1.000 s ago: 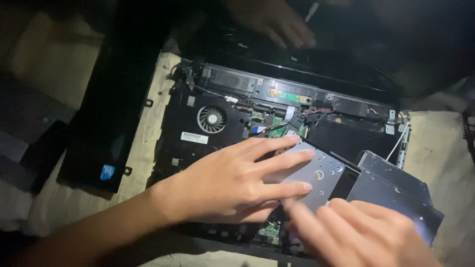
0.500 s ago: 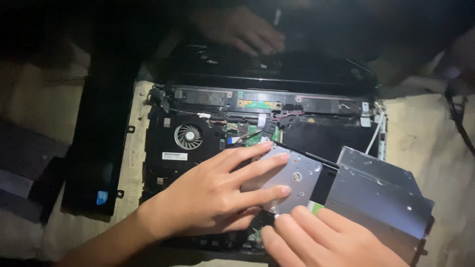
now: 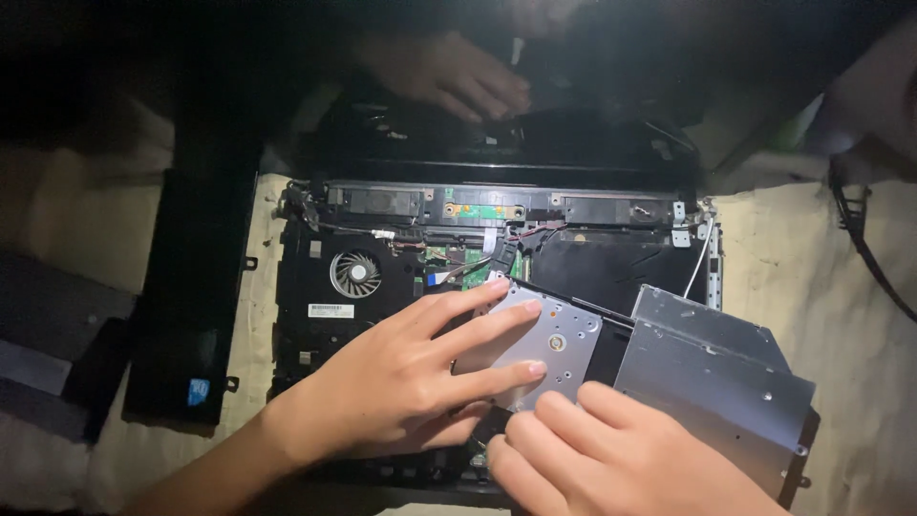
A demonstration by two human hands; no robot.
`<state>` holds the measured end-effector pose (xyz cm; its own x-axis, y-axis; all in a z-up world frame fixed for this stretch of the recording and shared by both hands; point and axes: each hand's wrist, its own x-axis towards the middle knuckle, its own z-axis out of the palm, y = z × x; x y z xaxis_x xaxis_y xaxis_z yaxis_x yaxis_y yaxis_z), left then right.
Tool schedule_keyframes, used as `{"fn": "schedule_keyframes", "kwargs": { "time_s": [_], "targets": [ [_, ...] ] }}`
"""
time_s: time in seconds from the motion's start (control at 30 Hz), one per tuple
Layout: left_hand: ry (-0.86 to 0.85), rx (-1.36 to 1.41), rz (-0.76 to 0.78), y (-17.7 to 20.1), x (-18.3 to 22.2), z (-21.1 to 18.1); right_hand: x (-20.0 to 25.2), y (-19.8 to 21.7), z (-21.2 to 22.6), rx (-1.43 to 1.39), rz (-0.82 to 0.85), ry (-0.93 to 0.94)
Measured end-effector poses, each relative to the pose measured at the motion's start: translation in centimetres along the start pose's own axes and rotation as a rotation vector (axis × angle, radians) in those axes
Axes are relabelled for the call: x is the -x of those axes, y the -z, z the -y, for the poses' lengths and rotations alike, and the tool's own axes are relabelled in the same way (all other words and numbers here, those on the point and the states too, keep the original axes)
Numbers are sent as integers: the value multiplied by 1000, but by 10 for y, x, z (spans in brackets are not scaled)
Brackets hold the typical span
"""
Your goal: Installing or reseating an internal component, such as an optical drive, into a laptop chassis.
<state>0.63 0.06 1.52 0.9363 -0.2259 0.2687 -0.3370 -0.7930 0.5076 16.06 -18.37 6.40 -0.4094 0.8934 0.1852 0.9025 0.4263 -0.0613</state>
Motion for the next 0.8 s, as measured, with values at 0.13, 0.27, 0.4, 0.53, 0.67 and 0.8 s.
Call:
{"fn": "schedule_keyframes", "kwargs": {
  "time_s": [0.13, 0.27, 0.4, 0.53, 0.67, 0.8],
  "targets": [
    [-1, -5, -10, 1, -2, -1, 0, -6, 8, 96, -65, -88],
    [-2, -45, 2, -2, -1, 0, -6, 2, 2, 120, -61, -95],
    [-4, -22, 1, 0, -3, -1, 2, -4, 2, 40, -50, 20],
    [-6, -20, -19, -2, -2, -2, -4, -2, 8, 174, -143, -79],
    [-1, -26, -23, 1, -3, -3, -10, 2, 4, 43, -86, -57],
    [-9, -41, -5, -2, 0, 0, -2, -3, 6, 38, -37, 13]
  ]
}}
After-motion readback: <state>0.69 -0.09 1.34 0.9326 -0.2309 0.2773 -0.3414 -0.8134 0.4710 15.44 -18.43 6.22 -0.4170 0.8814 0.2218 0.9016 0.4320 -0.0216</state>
